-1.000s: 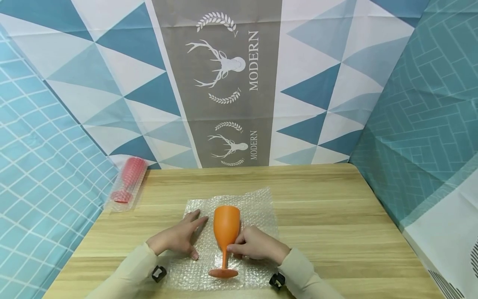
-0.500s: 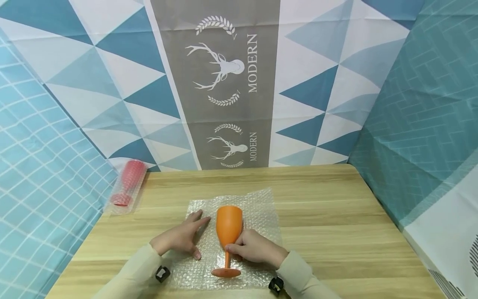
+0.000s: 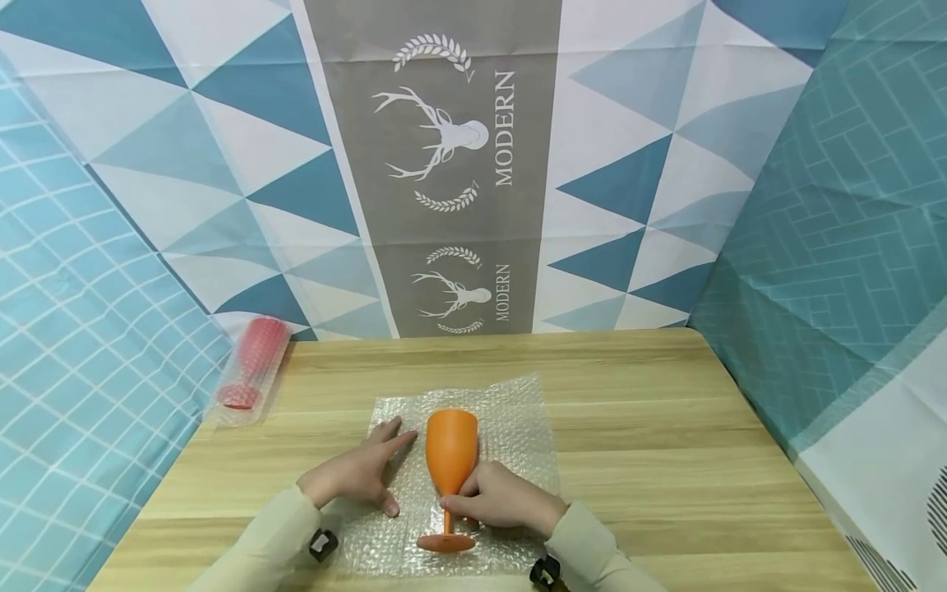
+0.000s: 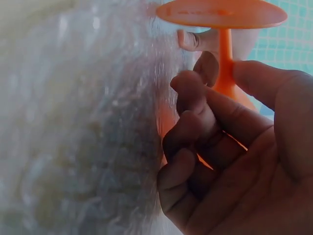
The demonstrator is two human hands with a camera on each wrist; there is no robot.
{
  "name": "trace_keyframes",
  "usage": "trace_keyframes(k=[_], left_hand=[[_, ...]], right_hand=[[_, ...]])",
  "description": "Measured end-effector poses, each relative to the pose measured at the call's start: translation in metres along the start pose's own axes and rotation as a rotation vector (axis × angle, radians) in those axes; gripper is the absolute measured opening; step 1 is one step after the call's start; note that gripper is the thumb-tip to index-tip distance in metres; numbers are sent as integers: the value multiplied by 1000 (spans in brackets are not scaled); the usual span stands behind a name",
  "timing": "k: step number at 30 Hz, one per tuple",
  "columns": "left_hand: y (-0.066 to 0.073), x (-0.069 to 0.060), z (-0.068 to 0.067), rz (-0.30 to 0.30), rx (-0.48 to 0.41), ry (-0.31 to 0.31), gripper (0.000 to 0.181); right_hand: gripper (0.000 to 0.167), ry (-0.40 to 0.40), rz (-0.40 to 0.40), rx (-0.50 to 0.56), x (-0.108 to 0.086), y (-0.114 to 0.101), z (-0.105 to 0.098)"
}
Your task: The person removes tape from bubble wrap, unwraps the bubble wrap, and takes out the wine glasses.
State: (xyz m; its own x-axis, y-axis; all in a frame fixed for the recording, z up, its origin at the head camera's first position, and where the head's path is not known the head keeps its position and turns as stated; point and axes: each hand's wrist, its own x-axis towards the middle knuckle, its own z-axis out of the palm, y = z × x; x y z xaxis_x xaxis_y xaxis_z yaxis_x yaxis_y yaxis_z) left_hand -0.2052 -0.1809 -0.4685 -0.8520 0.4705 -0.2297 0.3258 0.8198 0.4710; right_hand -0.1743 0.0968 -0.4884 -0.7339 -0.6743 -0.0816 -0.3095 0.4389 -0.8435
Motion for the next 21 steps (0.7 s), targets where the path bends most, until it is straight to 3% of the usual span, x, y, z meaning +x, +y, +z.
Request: trace_keyframes(k=[11, 21], left_hand=[[0, 3, -3, -15, -15, -18, 122], [-2, -1, 0, -2, -36, -23, 123]], right_hand=[[47, 15, 58, 29, 3, 0, -3], [40, 112, 160, 119, 4, 1, 1]])
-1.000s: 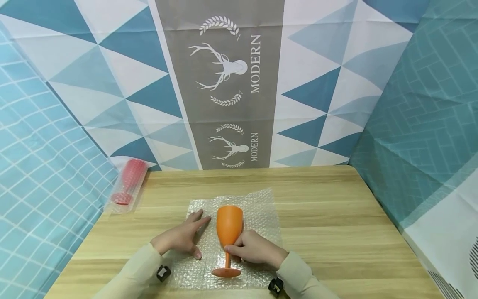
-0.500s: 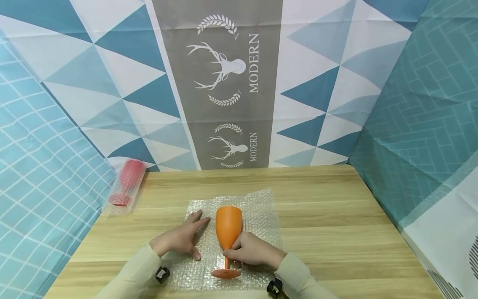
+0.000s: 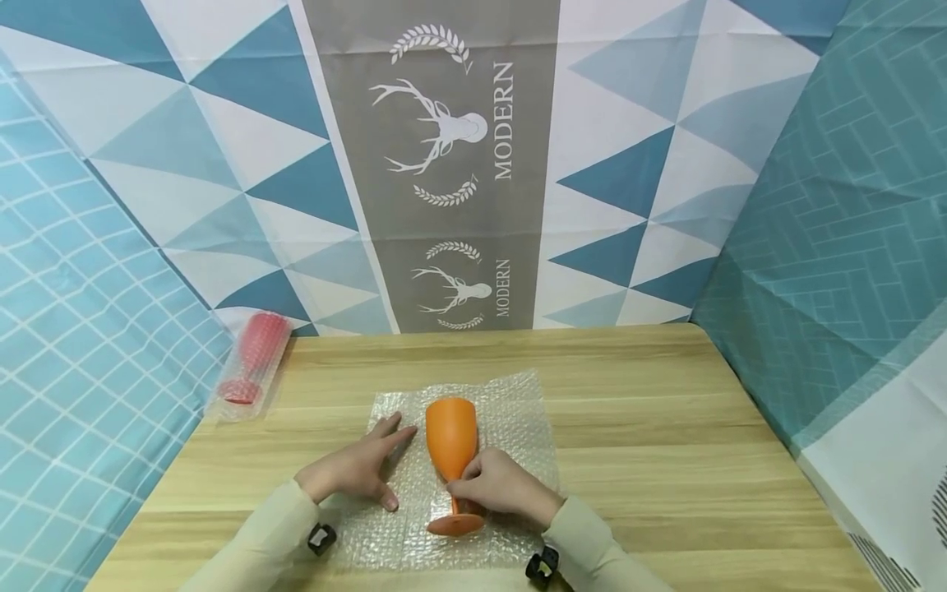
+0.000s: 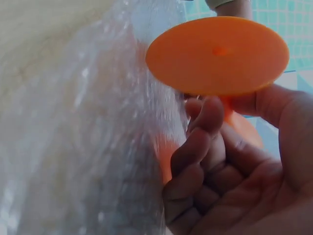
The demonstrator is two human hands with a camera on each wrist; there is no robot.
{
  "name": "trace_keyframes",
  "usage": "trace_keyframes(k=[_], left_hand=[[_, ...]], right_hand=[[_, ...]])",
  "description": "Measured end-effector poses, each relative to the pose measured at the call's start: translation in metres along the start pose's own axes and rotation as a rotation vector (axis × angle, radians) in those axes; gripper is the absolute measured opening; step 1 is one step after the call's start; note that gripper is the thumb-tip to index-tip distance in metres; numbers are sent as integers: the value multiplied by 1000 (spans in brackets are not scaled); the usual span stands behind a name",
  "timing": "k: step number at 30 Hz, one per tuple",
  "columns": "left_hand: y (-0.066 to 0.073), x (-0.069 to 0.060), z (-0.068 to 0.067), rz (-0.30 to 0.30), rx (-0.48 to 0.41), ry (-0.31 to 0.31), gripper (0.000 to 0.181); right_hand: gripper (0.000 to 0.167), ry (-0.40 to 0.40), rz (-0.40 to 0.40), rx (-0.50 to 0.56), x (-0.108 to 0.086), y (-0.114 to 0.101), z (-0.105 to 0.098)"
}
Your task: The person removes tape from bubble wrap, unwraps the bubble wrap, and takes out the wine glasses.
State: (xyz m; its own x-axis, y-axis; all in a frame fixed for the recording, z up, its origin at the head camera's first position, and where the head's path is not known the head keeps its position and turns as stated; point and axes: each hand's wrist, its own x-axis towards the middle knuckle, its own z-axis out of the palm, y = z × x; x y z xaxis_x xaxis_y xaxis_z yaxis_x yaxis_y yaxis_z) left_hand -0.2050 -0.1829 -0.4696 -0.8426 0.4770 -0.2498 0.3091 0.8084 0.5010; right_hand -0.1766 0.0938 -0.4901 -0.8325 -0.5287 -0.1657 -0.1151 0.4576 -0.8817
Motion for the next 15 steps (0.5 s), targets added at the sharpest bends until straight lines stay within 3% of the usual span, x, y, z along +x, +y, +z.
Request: trace_keyframes(k=[7, 15], left_hand=[[-1, 0, 2, 3, -6, -14, 123], [-2, 4, -2, 11, 10, -7, 123]], right_hand=[[32, 11, 82, 106, -1, 0, -1], [27, -15, 82, 79, 3, -4, -7]])
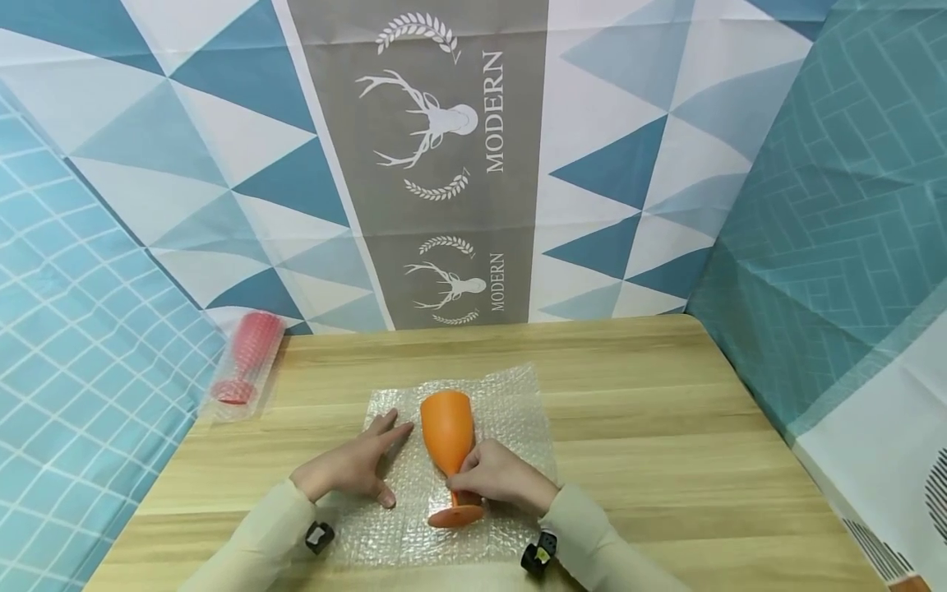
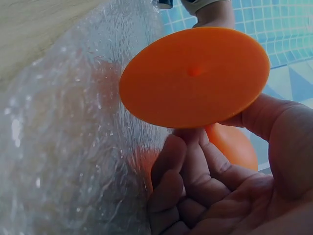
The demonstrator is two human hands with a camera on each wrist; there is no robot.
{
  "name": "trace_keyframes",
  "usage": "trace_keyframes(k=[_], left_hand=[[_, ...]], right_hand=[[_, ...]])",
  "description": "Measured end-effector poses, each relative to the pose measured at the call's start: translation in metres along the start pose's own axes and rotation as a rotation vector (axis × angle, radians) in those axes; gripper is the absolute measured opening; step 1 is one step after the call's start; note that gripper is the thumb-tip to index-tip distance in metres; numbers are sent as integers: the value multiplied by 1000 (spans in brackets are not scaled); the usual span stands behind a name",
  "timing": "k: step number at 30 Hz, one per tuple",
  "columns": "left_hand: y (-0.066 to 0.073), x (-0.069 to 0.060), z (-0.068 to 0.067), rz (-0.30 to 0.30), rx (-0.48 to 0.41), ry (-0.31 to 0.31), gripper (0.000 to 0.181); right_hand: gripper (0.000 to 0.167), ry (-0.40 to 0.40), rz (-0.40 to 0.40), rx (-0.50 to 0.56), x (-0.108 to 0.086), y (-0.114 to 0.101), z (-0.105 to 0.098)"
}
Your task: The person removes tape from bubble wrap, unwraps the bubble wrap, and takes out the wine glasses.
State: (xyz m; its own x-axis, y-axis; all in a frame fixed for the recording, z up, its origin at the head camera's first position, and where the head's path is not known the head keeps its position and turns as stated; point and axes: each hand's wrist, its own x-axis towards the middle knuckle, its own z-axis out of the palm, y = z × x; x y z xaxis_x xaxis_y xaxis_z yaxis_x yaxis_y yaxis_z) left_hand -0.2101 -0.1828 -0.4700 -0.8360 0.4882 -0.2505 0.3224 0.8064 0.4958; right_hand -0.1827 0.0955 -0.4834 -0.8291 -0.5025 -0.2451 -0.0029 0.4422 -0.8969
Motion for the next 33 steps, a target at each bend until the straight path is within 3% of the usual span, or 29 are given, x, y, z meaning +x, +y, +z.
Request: trace_keyframes(k=[19, 33], left_hand=[[2, 0, -4, -16, -2, -5, 123], [0, -2, 2, -2, -7, -11, 123]], right_hand=[[20, -19, -8, 163, 1, 3, -5], [19, 57, -28, 230, 0, 8, -3]])
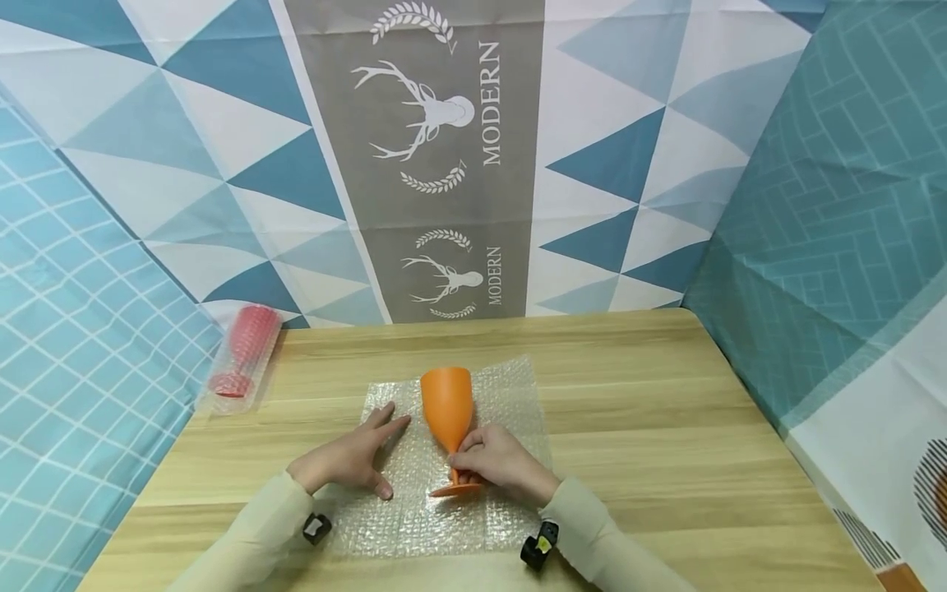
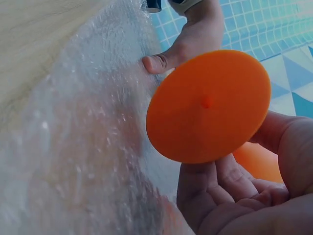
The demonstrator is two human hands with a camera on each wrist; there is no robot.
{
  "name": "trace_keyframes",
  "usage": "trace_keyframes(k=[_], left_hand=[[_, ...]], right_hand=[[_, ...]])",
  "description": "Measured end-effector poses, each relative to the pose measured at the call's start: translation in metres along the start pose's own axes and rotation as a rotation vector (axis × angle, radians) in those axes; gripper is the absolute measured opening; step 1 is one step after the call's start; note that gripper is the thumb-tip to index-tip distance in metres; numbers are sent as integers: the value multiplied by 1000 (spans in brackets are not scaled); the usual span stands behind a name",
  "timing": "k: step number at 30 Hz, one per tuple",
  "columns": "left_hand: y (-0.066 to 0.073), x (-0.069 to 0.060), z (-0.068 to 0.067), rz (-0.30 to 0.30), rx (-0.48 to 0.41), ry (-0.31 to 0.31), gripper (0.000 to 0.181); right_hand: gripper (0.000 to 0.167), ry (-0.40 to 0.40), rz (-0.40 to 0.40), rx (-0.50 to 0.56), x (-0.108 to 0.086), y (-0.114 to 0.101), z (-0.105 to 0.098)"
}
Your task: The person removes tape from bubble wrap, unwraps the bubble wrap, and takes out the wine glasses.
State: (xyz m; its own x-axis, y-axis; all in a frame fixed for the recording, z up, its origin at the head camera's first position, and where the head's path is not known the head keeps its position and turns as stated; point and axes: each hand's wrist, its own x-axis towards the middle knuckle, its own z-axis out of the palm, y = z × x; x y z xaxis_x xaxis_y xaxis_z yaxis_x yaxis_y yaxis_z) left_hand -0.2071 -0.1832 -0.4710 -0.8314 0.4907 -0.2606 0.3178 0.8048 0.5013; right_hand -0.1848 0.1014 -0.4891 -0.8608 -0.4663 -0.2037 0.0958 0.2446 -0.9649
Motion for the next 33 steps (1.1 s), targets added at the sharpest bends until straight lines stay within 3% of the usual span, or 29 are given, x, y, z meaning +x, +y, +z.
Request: trace_keyframes(k=[7, 21, 33], left_hand=[[1, 1, -1, 4, 10, -3, 122], [4, -3, -1, -21, -14, -4, 123], [5, -3, -1, -19, -8, 6, 121]], right_hand=[[21, 17, -35, -72, 1, -6, -7], [23, 28, -109, -60, -1, -14, -17], [22, 68, -148, -180, 2, -27, -27]])
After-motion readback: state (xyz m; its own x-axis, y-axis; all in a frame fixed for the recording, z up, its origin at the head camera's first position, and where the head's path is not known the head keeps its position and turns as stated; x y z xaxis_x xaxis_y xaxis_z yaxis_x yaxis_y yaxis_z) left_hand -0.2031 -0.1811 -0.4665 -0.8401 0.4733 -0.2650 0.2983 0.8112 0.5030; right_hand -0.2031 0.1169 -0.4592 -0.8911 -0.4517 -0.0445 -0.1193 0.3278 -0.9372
